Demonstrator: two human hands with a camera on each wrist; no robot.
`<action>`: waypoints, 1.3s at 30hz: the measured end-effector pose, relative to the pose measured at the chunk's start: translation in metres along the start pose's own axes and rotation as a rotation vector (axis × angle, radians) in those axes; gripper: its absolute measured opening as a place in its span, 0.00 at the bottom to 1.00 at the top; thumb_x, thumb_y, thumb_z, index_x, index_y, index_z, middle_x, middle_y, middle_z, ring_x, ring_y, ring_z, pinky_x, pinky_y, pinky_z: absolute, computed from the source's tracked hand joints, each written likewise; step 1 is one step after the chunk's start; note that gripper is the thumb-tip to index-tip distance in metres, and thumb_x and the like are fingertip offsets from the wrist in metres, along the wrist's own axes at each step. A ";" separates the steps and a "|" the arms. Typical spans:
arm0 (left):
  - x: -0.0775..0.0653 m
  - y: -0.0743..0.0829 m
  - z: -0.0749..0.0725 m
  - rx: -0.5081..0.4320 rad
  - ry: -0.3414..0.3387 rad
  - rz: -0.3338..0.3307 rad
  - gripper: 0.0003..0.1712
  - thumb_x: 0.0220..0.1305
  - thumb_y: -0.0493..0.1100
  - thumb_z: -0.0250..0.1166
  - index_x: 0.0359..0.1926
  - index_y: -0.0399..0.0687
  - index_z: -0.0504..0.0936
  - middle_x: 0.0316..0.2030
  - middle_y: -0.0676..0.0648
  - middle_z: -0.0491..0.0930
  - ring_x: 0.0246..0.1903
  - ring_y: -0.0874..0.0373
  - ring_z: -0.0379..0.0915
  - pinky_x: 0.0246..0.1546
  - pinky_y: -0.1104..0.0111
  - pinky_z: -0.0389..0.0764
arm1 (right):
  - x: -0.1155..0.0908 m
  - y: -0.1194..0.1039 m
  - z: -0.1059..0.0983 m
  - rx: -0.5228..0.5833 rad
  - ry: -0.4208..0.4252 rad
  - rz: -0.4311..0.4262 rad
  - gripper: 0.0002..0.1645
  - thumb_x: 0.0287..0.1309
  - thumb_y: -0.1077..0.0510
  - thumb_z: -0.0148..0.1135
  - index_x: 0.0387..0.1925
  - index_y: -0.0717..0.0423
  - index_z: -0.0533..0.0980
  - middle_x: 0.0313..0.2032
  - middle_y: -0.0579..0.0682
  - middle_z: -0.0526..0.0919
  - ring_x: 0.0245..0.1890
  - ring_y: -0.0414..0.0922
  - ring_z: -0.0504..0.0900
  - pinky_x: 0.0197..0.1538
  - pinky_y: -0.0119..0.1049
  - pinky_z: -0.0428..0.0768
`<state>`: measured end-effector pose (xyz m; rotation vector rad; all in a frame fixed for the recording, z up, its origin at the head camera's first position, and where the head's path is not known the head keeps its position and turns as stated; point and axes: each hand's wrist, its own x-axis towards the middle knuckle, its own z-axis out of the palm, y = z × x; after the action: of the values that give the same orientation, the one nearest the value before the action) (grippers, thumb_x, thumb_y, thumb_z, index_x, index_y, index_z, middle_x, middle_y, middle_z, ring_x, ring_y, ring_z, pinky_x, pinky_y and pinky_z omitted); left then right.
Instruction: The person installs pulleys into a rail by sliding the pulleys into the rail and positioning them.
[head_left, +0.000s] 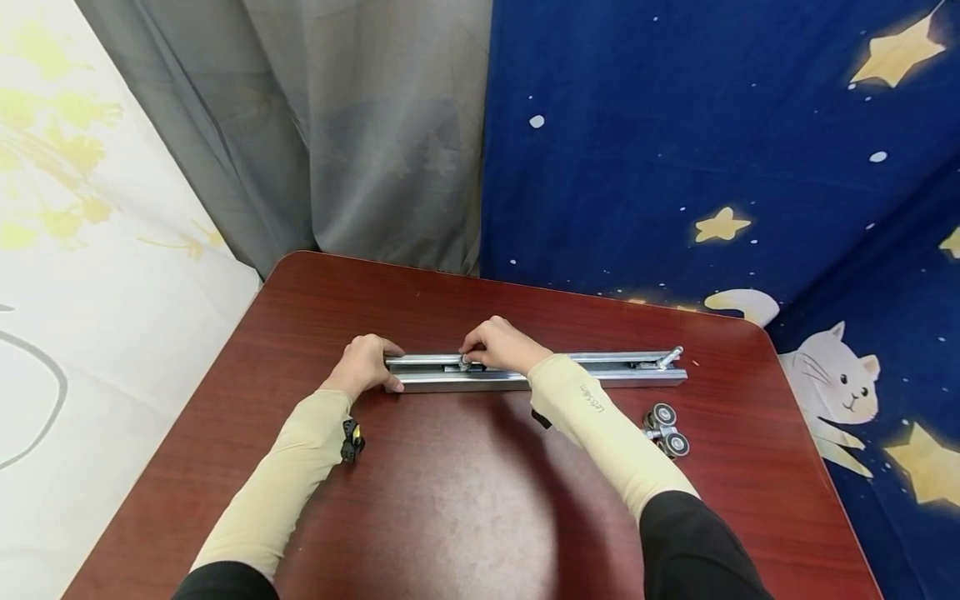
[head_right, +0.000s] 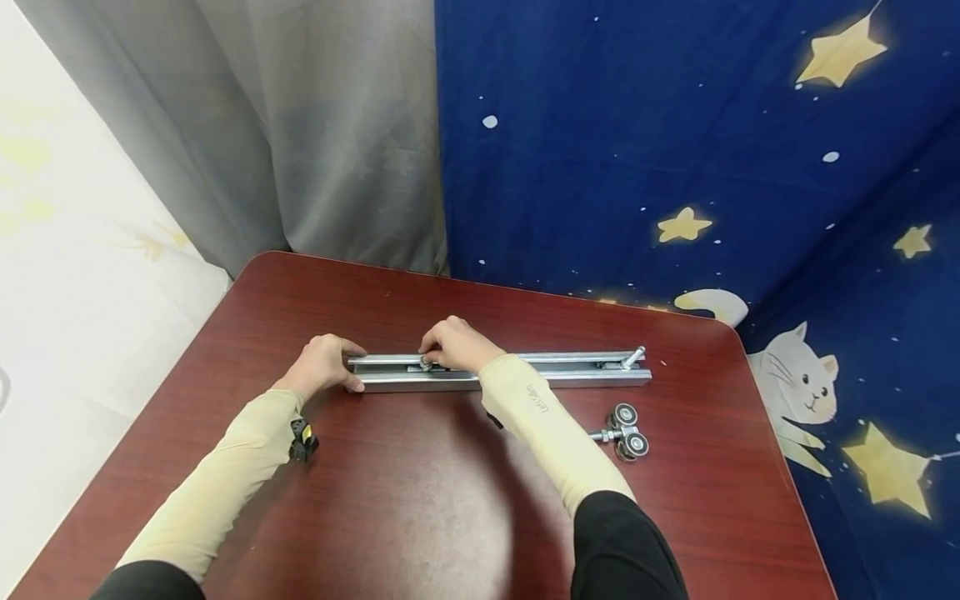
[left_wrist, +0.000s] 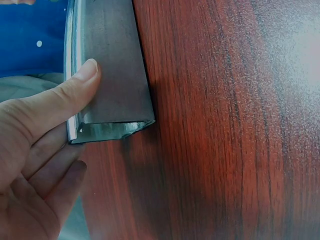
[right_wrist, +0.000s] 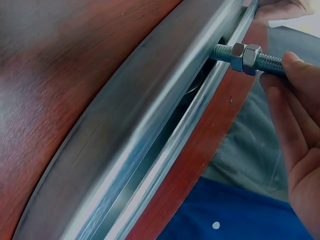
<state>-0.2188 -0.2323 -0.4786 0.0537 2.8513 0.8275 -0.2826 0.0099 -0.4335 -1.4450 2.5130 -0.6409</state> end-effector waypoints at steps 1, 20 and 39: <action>0.000 0.000 0.000 0.002 -0.001 0.002 0.35 0.24 0.44 0.80 0.43 0.44 0.83 0.38 0.42 0.82 0.39 0.49 0.75 0.45 0.55 0.73 | -0.001 0.001 0.000 0.001 0.002 0.000 0.05 0.48 0.62 0.67 0.29 0.58 0.84 0.30 0.48 0.85 0.27 0.36 0.79 0.33 0.24 0.75; 0.003 0.001 -0.001 -0.001 -0.013 -0.004 0.35 0.25 0.43 0.80 0.44 0.43 0.83 0.39 0.41 0.82 0.40 0.48 0.74 0.45 0.55 0.73 | -0.023 0.019 -0.012 -0.019 -0.001 0.013 0.03 0.48 0.63 0.66 0.27 0.56 0.84 0.28 0.47 0.85 0.27 0.36 0.79 0.33 0.27 0.77; 0.001 -0.001 -0.001 -0.003 -0.016 0.001 0.36 0.24 0.44 0.80 0.44 0.43 0.82 0.33 0.43 0.83 0.34 0.51 0.73 0.43 0.55 0.73 | -0.048 0.035 -0.022 -0.011 0.007 0.076 0.04 0.47 0.65 0.65 0.28 0.58 0.84 0.28 0.48 0.85 0.26 0.37 0.79 0.33 0.29 0.77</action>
<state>-0.2201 -0.2338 -0.4790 0.0616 2.8354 0.8280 -0.2932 0.0723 -0.4328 -1.3460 2.5667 -0.6215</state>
